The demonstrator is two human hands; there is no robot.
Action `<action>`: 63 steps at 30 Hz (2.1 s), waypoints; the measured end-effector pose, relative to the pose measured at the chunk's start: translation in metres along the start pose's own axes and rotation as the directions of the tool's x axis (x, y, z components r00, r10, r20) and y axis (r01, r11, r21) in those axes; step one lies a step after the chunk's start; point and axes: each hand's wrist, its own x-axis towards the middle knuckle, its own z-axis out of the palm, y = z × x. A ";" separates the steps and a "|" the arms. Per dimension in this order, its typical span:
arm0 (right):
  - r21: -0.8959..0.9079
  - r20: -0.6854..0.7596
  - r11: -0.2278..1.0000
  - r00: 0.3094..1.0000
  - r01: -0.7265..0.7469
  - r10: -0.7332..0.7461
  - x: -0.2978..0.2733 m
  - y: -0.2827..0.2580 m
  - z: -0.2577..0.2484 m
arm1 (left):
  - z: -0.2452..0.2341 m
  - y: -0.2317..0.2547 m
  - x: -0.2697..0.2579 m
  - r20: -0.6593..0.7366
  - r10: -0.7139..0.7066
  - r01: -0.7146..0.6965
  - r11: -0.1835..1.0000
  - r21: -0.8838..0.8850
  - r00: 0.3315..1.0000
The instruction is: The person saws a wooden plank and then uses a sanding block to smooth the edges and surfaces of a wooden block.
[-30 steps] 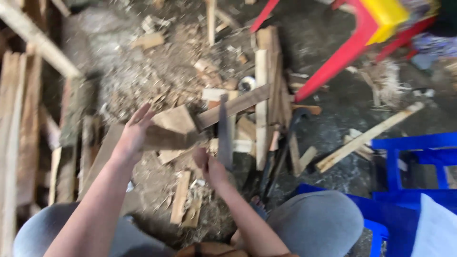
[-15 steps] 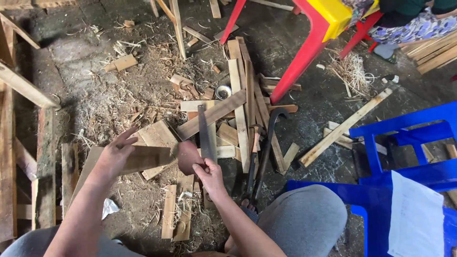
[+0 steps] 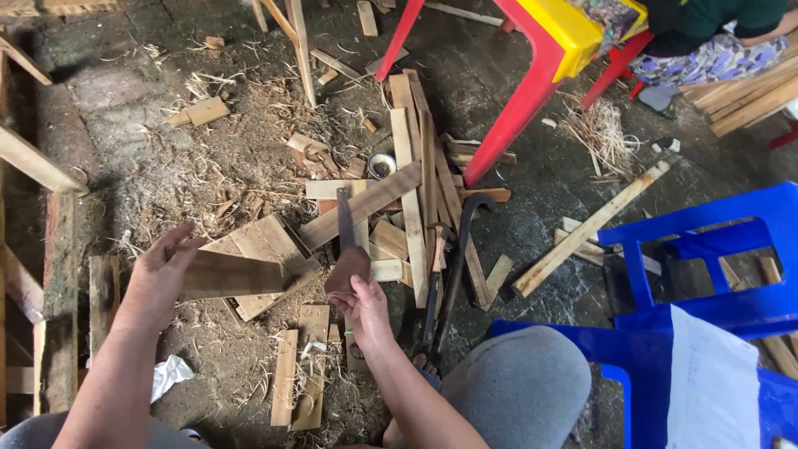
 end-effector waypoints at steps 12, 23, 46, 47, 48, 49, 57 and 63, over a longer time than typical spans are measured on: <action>-0.196 -0.186 0.981 0.982 0.004 -0.041 0.018 0.010 0.003 | 0.014 -0.030 0.001 -0.013 -0.022 0.018 0.967 -0.254 1.000; -0.008 -0.453 0.960 0.855 0.278 -0.252 0.068 -0.098 -0.051 | 0.013 -0.037 0.007 -0.017 -0.002 -0.004 0.941 -0.338 1.000; -0.129 -0.290 0.965 0.922 0.226 -0.255 0.073 -0.060 -0.020 | -0.021 0.012 -0.049 -0.098 -0.064 0.044 0.981 -0.188 0.993; -0.125 -0.294 0.967 0.923 0.222 -0.250 0.073 -0.059 -0.020 | -0.022 0.013 -0.051 -0.104 -0.074 0.052 0.979 -0.196 0.992; -0.124 -0.290 0.968 0.924 0.220 -0.247 0.074 -0.059 -0.019 | -0.021 0.015 -0.051 -0.109 -0.073 0.051 0.979 -0.197 0.991; -0.146 -0.289 0.965 0.923 0.219 -0.253 0.075 -0.059 -0.018 | -0.020 0.016 -0.051 -0.108 -0.076 0.051 0.974 -0.220 0.991; -0.227 -0.259 0.966 0.949 0.121 -0.180 0.093 -0.022 -0.042 | -0.011 0.001 -0.049 -0.144 -0.005 -0.046 0.934 -0.353 0.990; -0.503 -0.152 0.862 0.975 0.064 -0.161 0.065 0.010 0.009 | -0.005 -0.014 -0.043 -0.130 0.045 -0.095 0.907 -0.410 0.991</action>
